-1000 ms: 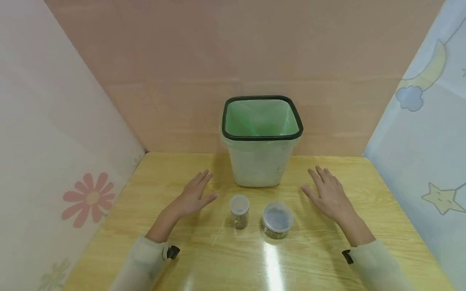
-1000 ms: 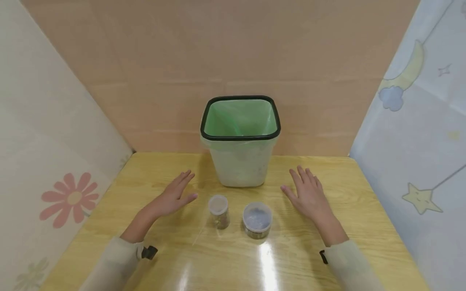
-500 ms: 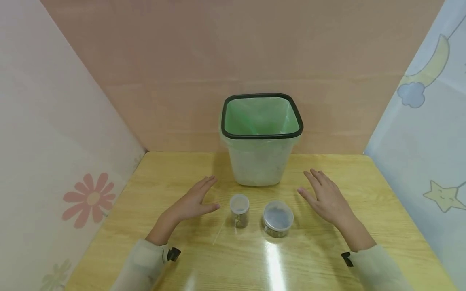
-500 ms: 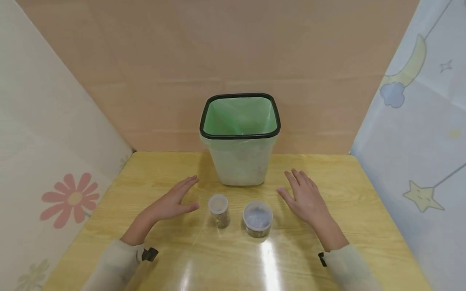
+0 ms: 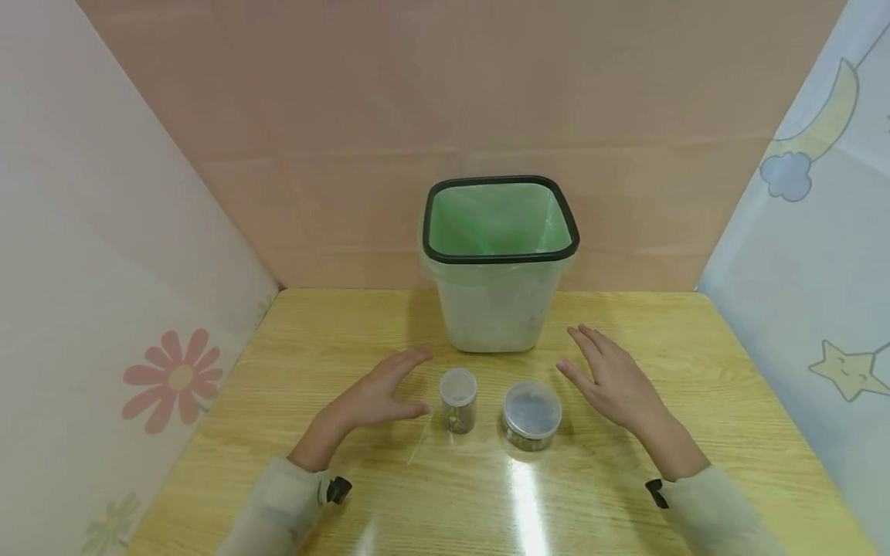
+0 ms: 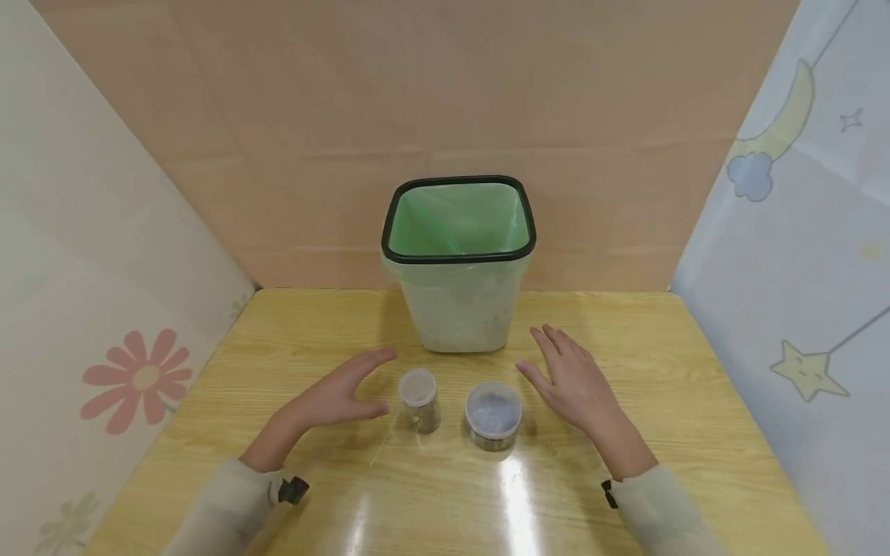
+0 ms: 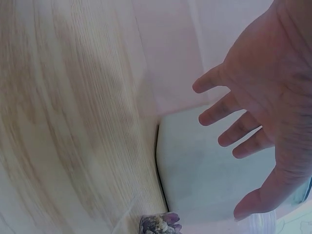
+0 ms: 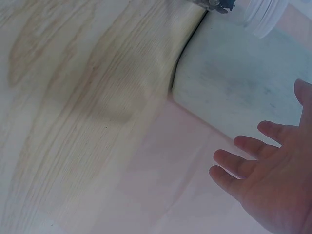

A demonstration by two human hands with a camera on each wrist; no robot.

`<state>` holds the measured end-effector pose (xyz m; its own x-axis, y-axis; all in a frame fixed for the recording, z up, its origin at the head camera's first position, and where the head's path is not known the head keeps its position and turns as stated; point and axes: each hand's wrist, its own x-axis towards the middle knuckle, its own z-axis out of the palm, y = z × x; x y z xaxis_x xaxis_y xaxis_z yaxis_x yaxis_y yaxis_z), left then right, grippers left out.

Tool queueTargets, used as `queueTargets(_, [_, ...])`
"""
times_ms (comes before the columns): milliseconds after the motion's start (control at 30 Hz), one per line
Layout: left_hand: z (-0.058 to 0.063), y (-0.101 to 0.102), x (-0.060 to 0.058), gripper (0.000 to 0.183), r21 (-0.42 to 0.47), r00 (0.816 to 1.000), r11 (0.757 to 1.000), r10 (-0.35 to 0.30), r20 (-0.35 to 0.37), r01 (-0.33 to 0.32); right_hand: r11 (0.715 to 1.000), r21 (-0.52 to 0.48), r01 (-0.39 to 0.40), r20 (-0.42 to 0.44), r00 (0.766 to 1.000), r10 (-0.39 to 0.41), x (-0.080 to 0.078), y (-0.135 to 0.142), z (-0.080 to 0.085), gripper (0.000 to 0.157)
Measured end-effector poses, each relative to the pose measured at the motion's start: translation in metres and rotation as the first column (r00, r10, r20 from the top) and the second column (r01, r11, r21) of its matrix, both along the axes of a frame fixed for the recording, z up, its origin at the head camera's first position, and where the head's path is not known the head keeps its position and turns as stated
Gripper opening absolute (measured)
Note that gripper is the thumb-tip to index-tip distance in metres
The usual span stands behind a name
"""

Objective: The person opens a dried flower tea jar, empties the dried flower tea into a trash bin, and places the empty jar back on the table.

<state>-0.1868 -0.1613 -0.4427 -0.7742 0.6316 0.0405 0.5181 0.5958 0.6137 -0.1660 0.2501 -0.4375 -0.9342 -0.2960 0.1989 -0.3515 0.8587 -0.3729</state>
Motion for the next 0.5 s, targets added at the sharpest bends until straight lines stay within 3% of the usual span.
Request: queueTargets(500, [-0.001,0.014,0.006,0.09,-0.016,1.0,1.0,-0.018,0.0,0.018,0.999,-0.027,-0.022,0.018,1.0,0.023,0.008,-0.004,0.003,0.075])
